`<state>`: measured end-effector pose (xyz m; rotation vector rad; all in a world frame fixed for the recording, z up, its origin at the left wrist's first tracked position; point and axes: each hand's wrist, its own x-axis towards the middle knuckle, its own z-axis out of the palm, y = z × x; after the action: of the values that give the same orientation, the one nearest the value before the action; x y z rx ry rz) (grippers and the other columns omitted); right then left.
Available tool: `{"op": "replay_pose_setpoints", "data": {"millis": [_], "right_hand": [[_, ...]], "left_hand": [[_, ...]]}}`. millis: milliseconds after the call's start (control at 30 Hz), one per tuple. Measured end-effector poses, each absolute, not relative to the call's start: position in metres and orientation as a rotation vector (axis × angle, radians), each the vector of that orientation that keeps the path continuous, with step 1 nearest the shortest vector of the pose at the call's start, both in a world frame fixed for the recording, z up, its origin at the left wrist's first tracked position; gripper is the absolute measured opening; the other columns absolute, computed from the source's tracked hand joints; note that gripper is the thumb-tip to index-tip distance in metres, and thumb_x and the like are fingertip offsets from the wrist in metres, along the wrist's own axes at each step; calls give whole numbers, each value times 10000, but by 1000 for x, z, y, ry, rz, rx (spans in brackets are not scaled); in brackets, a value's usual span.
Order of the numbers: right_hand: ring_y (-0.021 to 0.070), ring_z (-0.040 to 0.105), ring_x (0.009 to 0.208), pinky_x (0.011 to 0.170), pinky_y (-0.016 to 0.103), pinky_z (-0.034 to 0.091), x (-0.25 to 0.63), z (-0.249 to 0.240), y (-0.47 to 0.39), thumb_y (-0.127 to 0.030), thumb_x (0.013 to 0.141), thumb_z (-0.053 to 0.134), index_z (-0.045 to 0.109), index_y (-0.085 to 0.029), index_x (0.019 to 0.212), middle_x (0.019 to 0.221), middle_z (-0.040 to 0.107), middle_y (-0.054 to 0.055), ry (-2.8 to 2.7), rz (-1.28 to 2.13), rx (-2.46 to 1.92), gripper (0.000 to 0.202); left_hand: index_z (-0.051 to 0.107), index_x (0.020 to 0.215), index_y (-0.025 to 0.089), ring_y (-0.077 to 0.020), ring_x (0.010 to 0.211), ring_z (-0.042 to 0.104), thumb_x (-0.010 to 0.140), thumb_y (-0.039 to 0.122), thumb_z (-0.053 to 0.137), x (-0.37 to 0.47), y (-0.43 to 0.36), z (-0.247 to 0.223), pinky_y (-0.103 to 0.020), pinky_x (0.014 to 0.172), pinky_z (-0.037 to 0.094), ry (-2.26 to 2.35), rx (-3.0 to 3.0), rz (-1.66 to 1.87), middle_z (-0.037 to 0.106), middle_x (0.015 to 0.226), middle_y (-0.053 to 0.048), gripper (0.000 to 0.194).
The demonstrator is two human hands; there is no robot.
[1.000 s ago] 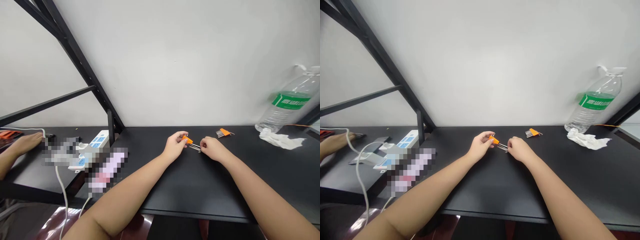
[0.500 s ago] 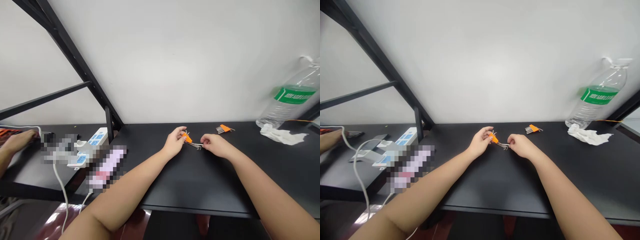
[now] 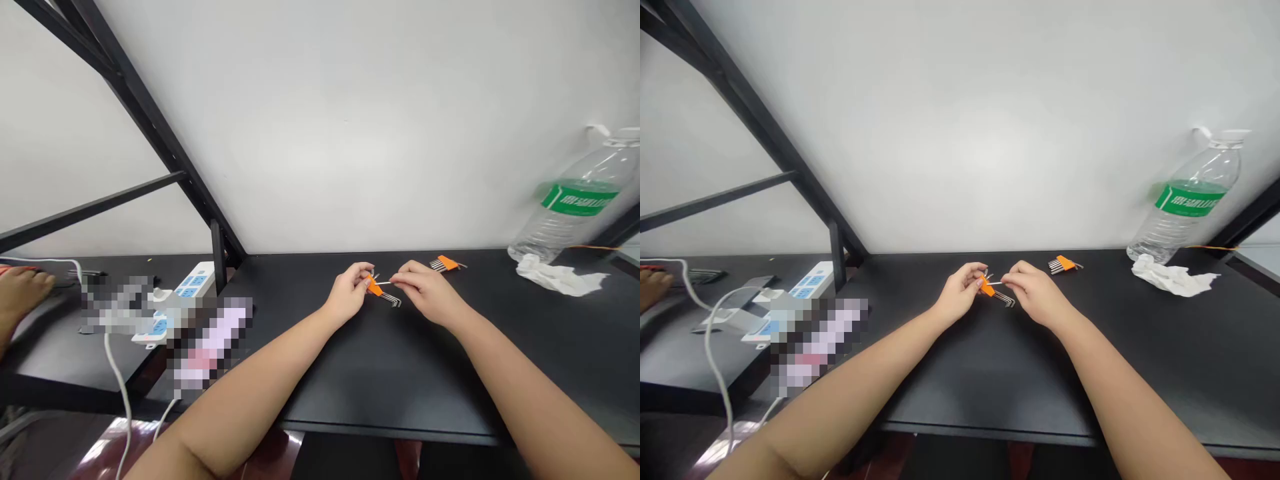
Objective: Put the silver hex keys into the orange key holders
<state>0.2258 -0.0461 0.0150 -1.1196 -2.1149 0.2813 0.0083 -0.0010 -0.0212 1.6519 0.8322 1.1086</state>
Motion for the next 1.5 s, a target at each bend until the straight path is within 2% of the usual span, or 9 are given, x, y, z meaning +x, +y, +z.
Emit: {"op": "replay_pose_setpoints", "data": {"millis": [400,667,867,1033,1200,1367,1500], "right_hand": [[171,602,764,688,324,506,232,17,-46,-175,989,463,714,-220,1015,945,599,64,-2154,233,-1132,257],[175,621,837,747,331,521,233,18,-51,-163,994,449,695,-228,1017,998,598,61,-2245,287,-1123,256],[172,608,802,718,329,506,232,18,-52,-164,994,445,691,-231,966,964,585,54,-2326,283,-1106,257],[167,605,826,738,318,515,216,18,-55,-122,962,458,630,-236,1037,1016,583,54,-2284,429,-1037,219],[132,609,755,706,304,519,213,13,-51,-150,922,529,570,-231,1041,1143,571,62,-2135,574,-1055,150],[149,631,738,677,292,507,214,7,-46,-186,896,563,570,-228,959,921,634,14,-2066,721,-1090,76],[151,605,722,681,292,493,213,5,-43,-182,862,586,569,-220,883,834,623,1,-2031,660,-1088,47]], "left_hand": [[614,1155,171,-134,766,650,929,214,565,7,-4,-19,-291,742,564,797,1733,1094,660,930,-54,236],[610,1204,196,-141,802,653,931,170,529,4,-5,-15,-287,786,539,808,1949,993,680,910,-36,285],[597,1228,205,-134,782,645,936,177,526,5,-11,-11,-278,774,528,800,2021,878,683,909,-26,302],[586,1201,179,-162,818,683,945,278,584,11,-15,-9,-313,799,544,704,1809,886,700,948,-61,275],[544,1150,163,-158,731,665,861,385,722,12,-13,-7,-306,694,548,618,1467,891,669,859,-43,405],[508,1162,175,-138,679,636,840,435,739,12,-14,-6,-269,617,509,632,1412,820,631,813,-9,474],[529,1179,170,-135,696,636,874,442,696,12,-15,-6,-290,670,517,741,1547,797,644,820,-14,442]]}}
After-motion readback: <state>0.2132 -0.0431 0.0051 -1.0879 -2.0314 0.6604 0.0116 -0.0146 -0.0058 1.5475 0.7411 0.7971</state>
